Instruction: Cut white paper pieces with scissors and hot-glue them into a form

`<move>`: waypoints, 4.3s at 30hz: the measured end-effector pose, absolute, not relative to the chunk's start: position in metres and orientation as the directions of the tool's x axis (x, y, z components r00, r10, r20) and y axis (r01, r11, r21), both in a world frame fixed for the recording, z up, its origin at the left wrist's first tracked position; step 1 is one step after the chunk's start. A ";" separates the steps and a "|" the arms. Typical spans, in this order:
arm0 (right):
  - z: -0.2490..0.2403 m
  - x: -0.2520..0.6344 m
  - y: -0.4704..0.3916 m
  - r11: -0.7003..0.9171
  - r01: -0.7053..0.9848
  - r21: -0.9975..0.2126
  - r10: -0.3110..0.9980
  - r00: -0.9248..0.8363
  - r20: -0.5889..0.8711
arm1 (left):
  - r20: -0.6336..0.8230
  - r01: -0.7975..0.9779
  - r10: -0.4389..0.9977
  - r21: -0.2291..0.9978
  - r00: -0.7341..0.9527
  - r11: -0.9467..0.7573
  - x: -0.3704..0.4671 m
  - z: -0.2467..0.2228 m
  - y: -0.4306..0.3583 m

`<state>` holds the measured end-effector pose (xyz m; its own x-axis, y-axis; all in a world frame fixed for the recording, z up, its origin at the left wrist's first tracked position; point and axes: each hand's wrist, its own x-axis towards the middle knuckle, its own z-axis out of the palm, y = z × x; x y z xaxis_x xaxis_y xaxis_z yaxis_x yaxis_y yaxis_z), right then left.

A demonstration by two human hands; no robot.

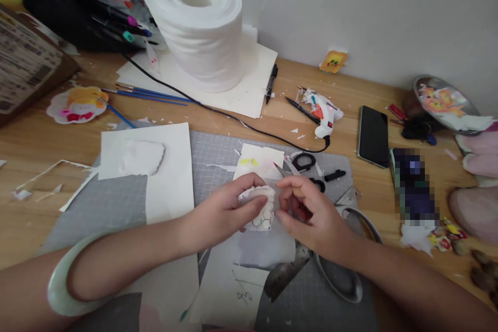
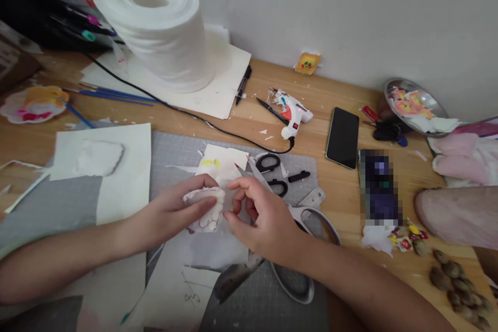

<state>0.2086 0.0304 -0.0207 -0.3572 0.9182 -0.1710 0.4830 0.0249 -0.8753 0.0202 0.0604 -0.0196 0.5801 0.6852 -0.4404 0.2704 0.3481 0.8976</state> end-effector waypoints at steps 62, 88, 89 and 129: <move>-0.018 0.209 0.031 0.193 0.601 -0.775 0.928 -0.368 -0.054 | -0.401 0.037 0.694 0.879 0.599 0.476 0.023 -0.024 0.061; -0.017 0.210 0.033 0.218 0.573 -0.790 0.925 -0.380 -0.020 | -0.420 0.214 0.708 0.906 0.568 0.365 0.022 -0.024 0.061; -0.017 0.211 0.033 0.226 0.569 -0.791 0.925 -0.381 -0.009 | -0.419 0.212 0.707 0.906 0.569 0.366 0.021 -0.025 0.061; -0.017 0.212 0.036 0.356 0.522 -0.775 0.860 -0.508 0.054 | -0.418 0.212 0.709 0.907 0.569 0.364 0.021 -0.027 0.059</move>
<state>0.2117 0.0358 -0.0170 -0.5077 0.8598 0.0536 0.5217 0.3564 -0.7751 0.0206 0.0593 -0.0266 0.5686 0.7087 -0.4176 0.2120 0.3642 0.9068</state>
